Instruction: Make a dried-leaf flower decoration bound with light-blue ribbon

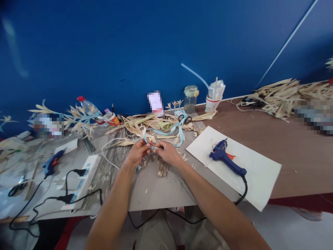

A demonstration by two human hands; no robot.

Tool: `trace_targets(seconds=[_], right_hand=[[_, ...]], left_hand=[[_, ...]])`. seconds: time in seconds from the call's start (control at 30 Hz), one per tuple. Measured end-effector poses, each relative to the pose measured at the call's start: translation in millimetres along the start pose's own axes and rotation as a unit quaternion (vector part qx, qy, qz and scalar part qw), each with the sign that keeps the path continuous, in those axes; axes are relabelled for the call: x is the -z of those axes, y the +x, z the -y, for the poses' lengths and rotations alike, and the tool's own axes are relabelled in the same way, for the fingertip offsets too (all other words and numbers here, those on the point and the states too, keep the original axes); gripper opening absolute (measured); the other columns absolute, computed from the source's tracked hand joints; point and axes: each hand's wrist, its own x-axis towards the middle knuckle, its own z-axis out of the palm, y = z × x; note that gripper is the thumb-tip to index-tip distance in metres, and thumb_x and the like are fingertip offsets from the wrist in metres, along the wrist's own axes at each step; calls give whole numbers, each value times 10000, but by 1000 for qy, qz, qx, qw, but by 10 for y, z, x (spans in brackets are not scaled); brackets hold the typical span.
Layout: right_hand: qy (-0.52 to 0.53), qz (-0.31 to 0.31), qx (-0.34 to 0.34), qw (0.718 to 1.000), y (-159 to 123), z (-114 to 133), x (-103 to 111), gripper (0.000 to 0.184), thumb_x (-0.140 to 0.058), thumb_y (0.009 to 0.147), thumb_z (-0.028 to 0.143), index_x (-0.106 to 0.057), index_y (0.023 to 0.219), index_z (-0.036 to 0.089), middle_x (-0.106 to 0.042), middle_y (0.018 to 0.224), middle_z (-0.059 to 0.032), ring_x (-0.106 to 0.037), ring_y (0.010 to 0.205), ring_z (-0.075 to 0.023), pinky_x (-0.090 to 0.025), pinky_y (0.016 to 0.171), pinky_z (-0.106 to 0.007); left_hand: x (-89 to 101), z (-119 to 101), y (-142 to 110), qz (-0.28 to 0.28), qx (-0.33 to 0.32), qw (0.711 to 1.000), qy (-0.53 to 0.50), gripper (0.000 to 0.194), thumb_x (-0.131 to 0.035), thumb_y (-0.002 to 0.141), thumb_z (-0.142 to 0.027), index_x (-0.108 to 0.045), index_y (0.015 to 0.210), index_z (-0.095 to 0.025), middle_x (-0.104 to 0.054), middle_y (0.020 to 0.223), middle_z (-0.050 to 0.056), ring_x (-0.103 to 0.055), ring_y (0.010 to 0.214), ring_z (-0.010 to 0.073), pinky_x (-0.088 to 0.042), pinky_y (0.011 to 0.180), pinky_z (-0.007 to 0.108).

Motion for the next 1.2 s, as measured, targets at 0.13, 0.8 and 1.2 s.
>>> trace_targets(seconds=[0.13,0.8,1.2], right_hand=[[24,-1,-3,1000,24,-43,17,218,-571,702,385,-596,652,175,-534,588,28,-447,583,-114,-338,572,-243],[-38,20,37,998,34,-72,42,116,-554,698,269,-610,657,176,-613,653,13,-514,641,-133,-378,652,-252],[-79,21,55,995,-10,-25,41,72,-533,707,213,-584,677,172,-624,689,6,-538,669,-132,-382,654,-238]], left_hand=[[36,-13,10,-14,-2,1000,22,307,-805,578,-296,-611,759,-142,-627,693,-1,-485,481,49,-348,475,188],[31,-16,18,-33,-28,993,106,250,-750,628,-311,-583,714,-147,-585,582,-17,-409,402,47,-242,430,197],[-58,59,19,-69,-101,976,180,166,-658,715,-292,-534,747,-186,-540,556,-45,-408,443,80,-288,466,220]])
